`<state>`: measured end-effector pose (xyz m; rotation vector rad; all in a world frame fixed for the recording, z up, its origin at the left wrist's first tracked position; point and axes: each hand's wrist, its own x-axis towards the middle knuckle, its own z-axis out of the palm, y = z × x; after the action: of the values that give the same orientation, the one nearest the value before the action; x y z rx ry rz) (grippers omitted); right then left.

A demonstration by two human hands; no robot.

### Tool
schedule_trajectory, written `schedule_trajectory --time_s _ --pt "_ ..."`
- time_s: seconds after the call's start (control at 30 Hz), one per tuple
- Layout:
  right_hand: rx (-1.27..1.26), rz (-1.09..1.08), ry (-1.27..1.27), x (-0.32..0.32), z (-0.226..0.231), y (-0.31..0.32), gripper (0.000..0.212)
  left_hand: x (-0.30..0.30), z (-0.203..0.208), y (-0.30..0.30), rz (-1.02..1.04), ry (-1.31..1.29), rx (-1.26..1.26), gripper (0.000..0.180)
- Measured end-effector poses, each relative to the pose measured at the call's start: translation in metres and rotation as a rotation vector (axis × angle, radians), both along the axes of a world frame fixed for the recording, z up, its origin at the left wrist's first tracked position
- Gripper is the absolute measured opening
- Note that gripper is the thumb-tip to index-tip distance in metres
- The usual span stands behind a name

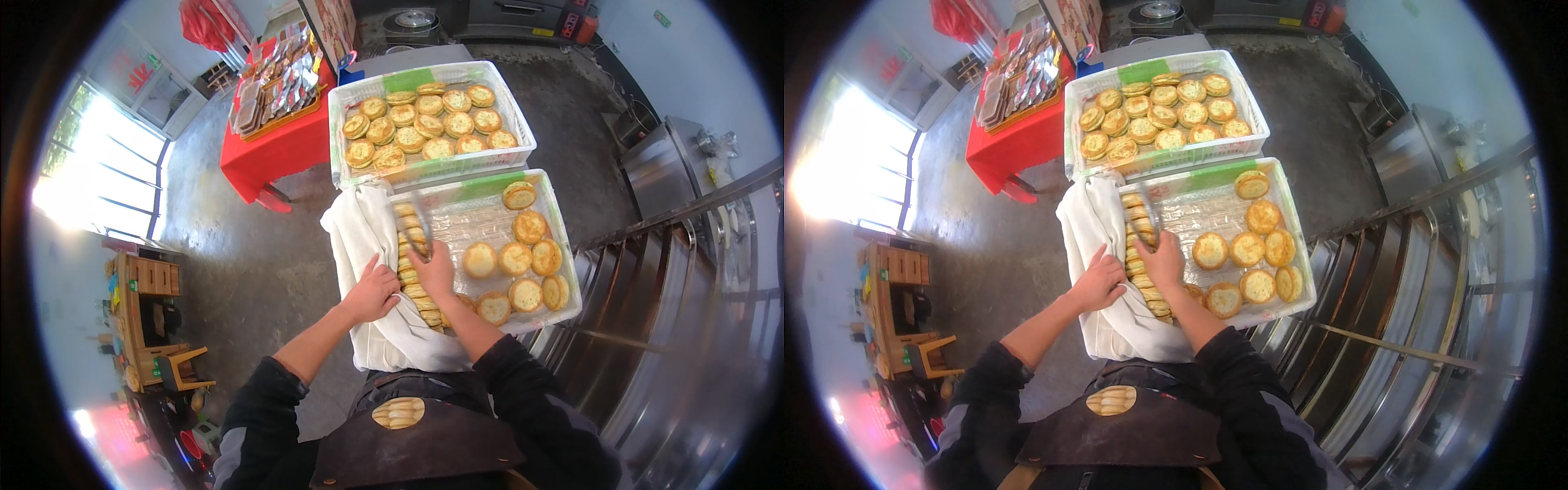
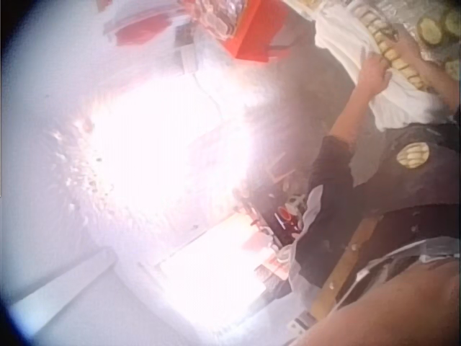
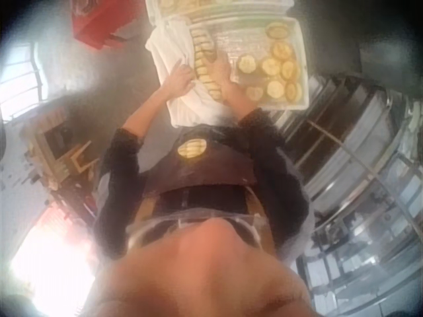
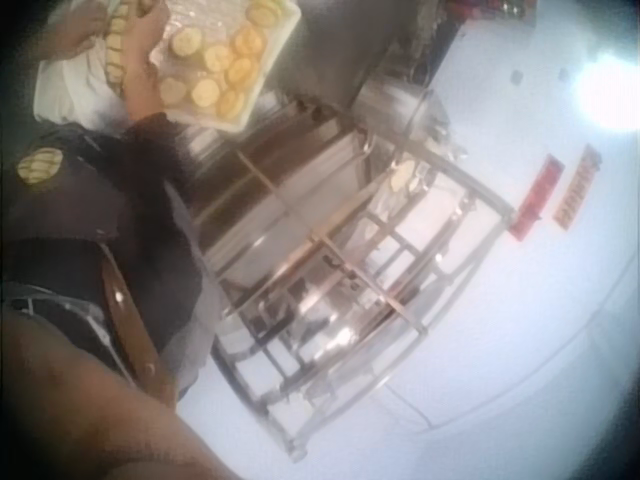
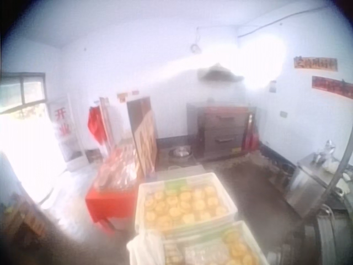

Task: The person transfers baked pastries from metal trays into white plastic bins using tongs, then places the bins on a rack. The person also handles dough on a stainless steel table and packs pastries into a plastic bag.

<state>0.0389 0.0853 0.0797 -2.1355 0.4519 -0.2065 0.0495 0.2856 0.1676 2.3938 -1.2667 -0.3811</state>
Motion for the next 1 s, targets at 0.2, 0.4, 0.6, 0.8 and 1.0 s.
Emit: schedule_trajectory --time_s 0.2,0.4,0.6,0.8,1.0 --pt "0.028 0.148 -0.202 -0.001 0.000 -0.013 0.044 -0.017 -0.009 -0.005 0.126 0.014 -0.456 0.019" --pt "0.238 0.096 -0.080 0.000 -0.013 -0.014 0.044 -0.023 -0.016 -0.022 0.174 -0.152 -0.559 0.021" --pt "0.463 -0.071 0.048 -0.012 -0.001 -0.036 0.037 -0.020 -0.012 -0.027 0.175 -0.006 -0.363 0.022" --pt "1.150 -0.358 0.265 -0.078 0.055 -0.035 0.053 -0.013 -0.005 -0.026 0.016 -0.139 -0.530 0.028" --pt "1.637 -0.584 0.469 -0.134 0.065 -0.006 0.064 -0.026 -0.017 -0.037 0.512 -0.045 -0.123 0.083"
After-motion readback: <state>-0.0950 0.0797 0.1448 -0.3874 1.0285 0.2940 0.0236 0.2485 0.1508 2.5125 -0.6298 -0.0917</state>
